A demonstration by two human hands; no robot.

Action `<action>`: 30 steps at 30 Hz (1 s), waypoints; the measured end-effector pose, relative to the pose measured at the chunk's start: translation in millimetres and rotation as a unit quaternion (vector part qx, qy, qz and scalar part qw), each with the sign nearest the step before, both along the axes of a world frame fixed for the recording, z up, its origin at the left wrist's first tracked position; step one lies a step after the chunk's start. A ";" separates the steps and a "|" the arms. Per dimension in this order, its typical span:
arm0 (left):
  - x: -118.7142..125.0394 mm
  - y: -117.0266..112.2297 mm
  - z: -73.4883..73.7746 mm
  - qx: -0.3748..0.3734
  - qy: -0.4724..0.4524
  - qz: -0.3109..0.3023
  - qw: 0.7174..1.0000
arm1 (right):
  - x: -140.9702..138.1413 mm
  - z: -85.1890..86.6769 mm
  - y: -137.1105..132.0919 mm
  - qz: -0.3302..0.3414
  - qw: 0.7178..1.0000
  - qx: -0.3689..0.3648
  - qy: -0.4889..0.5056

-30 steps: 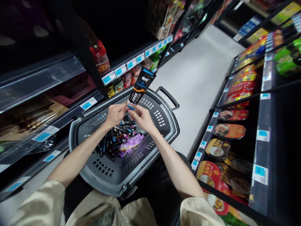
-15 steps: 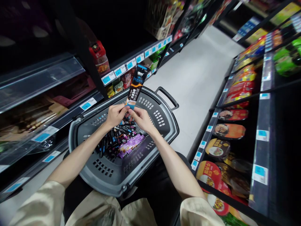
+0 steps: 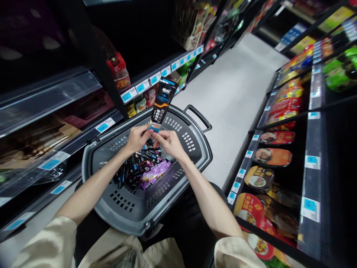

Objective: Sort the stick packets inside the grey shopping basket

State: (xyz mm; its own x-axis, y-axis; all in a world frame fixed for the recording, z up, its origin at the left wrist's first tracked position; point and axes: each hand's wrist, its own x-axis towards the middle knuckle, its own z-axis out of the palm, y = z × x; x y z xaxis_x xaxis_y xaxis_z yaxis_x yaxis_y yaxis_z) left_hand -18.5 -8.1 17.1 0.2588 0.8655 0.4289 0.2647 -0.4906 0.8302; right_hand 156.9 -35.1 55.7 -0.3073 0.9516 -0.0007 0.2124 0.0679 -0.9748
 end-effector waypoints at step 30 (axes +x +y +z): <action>-1.9 -0.9 12.3 0.014 0.012 0.033 0.999 | -2.1 -20.9 3.9 -0.028 0.997 -0.016 0.071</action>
